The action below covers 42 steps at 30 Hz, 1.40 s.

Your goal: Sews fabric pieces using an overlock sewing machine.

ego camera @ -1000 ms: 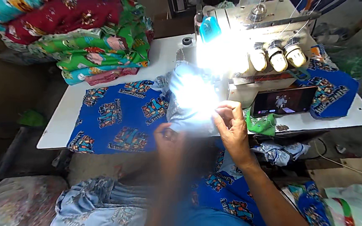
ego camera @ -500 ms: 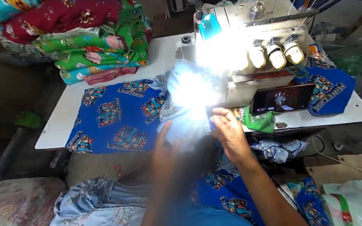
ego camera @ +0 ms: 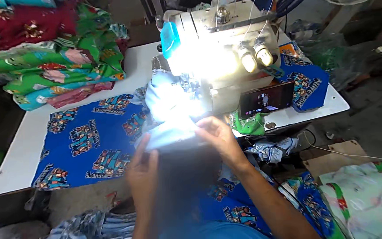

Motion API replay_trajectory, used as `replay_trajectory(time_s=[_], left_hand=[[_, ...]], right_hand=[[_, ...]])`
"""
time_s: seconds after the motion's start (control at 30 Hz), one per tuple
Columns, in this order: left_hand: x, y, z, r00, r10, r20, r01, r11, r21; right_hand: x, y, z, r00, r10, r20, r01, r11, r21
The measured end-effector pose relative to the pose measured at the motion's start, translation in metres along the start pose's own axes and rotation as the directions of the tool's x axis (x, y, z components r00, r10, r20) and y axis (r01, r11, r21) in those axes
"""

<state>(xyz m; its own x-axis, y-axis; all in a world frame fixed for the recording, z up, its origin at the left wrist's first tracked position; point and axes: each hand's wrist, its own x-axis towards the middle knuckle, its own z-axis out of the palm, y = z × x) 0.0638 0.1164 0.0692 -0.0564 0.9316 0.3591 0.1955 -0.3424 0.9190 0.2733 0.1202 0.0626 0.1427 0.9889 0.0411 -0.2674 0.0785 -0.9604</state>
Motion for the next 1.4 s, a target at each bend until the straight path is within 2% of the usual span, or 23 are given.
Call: replay_trajectory(time_s=[0.07, 0.2, 0.27, 0.4, 0.5, 0.6, 0.67, 0.7, 0.83, 0.97, 1.13, 1.3, 1.4], left_hand=[[-0.003, 0.000, 0.008, 1.000, 0.015, -0.017, -0.015, 1.000, -0.014], [-0.007, -0.001, 0.021, 0.998, -0.024, -0.060, 0.014, 0.988, -0.154], [-0.008, 0.002, 0.024, 0.996, -0.062, -0.062, 0.049, 0.980, -0.194], [-0.011, 0.010, 0.029, 0.985, -0.149, -0.084, 0.126, 0.963, -0.239], [-0.011, 0.012, 0.029, 0.980, -0.193, -0.045, 0.173, 0.941, -0.291], [-0.010, 0.011, 0.024, 0.974, -0.224, 0.026, 0.220, 0.919, -0.328], [-0.008, 0.011, 0.023, 0.973, -0.228, 0.044, 0.230, 0.923, -0.309], [-0.007, 0.009, 0.022, 0.972, -0.233, 0.030, 0.232, 0.931, -0.282], [0.001, -0.005, 0.016, 0.968, -0.246, -0.048, 0.235, 0.956, -0.174], [0.014, -0.018, 0.020, 0.970, -0.217, -0.106, 0.217, 0.976, -0.007], [0.023, -0.025, 0.023, 0.981, -0.158, -0.113, 0.172, 0.977, 0.128], [0.018, -0.017, 0.005, 0.968, -0.083, -0.236, 0.111, 0.988, 0.110], [0.010, -0.013, 0.008, 0.980, -0.021, -0.199, 0.051, 0.988, 0.149]], right_hand=[[-0.002, 0.002, -0.003, 1.000, 0.024, 0.004, -0.024, 0.999, -0.032], [-0.003, 0.002, -0.003, 0.996, 0.080, 0.027, -0.078, 0.994, -0.070], [-0.001, -0.002, 0.000, 0.984, 0.164, 0.069, -0.160, 0.985, -0.061], [0.005, -0.005, 0.010, 0.935, 0.312, 0.170, -0.323, 0.945, 0.045], [0.006, -0.003, 0.013, 0.935, 0.298, 0.195, -0.328, 0.933, 0.150], [0.009, -0.001, 0.013, 0.923, 0.288, 0.254, -0.362, 0.872, 0.329], [0.010, 0.001, 0.014, 0.944, 0.250, 0.213, -0.320, 0.850, 0.418], [0.010, 0.001, 0.014, 0.961, 0.223, 0.166, -0.273, 0.871, 0.408], [0.007, 0.000, 0.012, 0.996, 0.087, -0.001, -0.085, 0.980, 0.182], [0.005, 0.000, 0.011, 0.997, -0.051, -0.050, 0.052, 0.998, 0.018], [0.002, -0.001, 0.012, 0.992, -0.108, -0.063, 0.107, 0.994, -0.024], [-0.006, -0.004, 0.006, 0.992, -0.105, -0.073, 0.101, 0.993, -0.058], [-0.005, -0.002, 0.006, 0.994, -0.076, -0.081, 0.068, 0.994, -0.091]])
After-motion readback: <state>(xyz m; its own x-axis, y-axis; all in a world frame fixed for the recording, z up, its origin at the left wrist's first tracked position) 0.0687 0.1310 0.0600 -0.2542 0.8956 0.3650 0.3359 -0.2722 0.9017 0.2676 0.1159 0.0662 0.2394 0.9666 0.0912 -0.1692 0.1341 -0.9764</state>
